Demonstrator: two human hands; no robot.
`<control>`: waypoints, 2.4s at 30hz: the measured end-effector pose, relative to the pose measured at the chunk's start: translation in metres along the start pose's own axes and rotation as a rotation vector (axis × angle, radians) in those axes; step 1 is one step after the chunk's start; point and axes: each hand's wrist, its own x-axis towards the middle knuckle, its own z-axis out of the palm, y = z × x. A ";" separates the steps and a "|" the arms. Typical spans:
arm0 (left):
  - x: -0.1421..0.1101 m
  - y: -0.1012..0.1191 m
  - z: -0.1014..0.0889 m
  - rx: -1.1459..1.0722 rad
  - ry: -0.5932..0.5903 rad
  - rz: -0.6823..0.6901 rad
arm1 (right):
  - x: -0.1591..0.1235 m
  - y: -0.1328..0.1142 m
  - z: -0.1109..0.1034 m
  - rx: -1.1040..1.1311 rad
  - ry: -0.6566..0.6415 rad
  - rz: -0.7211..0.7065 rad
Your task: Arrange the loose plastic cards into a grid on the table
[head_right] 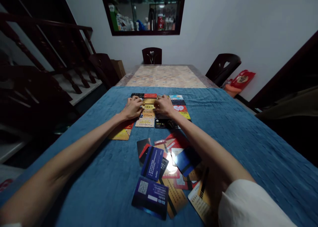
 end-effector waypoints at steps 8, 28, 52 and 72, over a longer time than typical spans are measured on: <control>-0.036 0.024 -0.010 -0.047 0.012 0.062 | -0.042 -0.011 -0.013 0.043 0.054 -0.116; -0.124 0.103 -0.030 -0.196 0.110 0.234 | -0.168 -0.048 -0.036 0.492 0.057 -0.492; -0.144 0.117 -0.036 -0.273 0.050 0.272 | -0.193 -0.051 -0.039 0.250 -0.048 -0.408; -0.148 0.120 -0.043 -0.175 -0.051 0.307 | -0.195 -0.044 -0.043 0.389 -0.070 -0.451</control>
